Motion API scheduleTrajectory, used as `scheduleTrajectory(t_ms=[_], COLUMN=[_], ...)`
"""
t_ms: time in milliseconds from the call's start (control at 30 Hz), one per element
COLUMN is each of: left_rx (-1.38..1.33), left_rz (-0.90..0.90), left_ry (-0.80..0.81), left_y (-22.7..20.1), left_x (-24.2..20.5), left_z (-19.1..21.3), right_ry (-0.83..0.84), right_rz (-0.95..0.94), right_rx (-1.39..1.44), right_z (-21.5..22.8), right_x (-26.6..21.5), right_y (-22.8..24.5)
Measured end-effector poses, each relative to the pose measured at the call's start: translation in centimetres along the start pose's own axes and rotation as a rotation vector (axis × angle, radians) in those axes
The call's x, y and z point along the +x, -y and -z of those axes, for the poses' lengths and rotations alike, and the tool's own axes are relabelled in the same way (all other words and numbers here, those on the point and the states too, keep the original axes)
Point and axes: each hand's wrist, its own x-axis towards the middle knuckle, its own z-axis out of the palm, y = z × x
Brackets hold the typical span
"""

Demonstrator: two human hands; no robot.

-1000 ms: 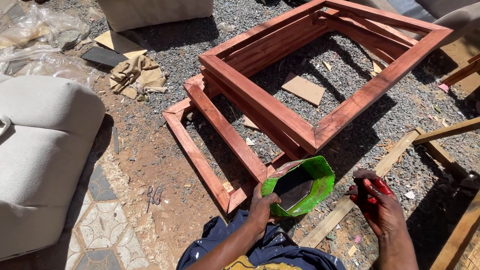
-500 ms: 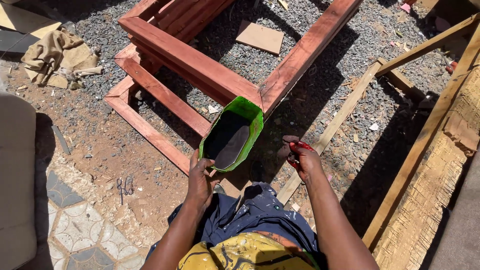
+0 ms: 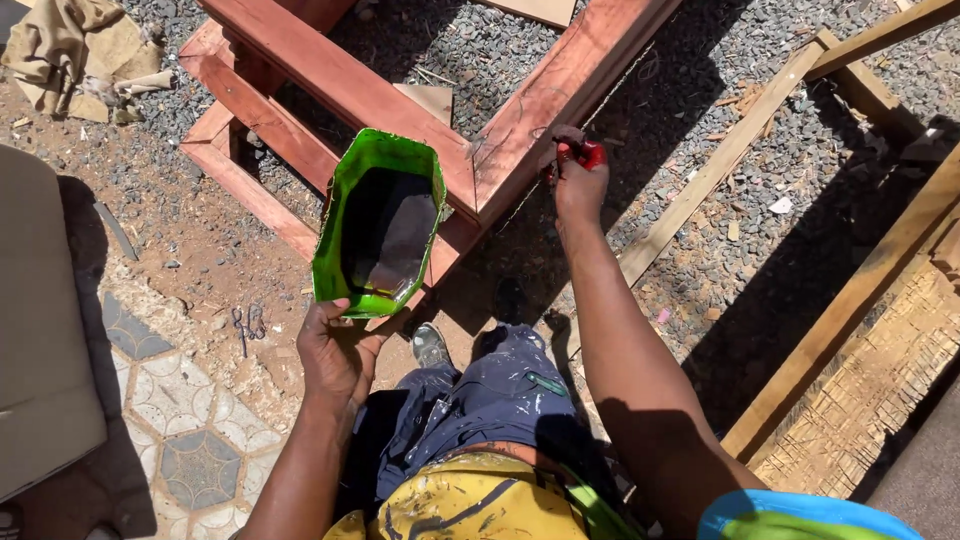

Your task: Applying wood stain to a furniture frame using a hand-held applicator.

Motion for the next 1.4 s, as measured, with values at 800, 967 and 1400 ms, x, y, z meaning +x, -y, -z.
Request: scheduleTrajectory(t_ms=[800,967,1400], left_rx=[0.025,0.031,-0.027], left_rz=[-0.023,-0.021,0.008], left_ry=[-0.036,0.001,0.031], left_y=[-0.4,-0.1,0.8], left_x=[-1.3,-0.6,-0.4], left_z=[-3.6,-3.7,-4.5], right_ry=[0.248,0.204,0.238], right_rz=[-0.083,-0.051,-0.023], right_rx=[-0.013,0.132,0.130], right_z=[-0.8,0.6,-1.8], right_x=[-14.9,-8.8,-10.1], right_y=[-4.3,-0.1,-1.4])
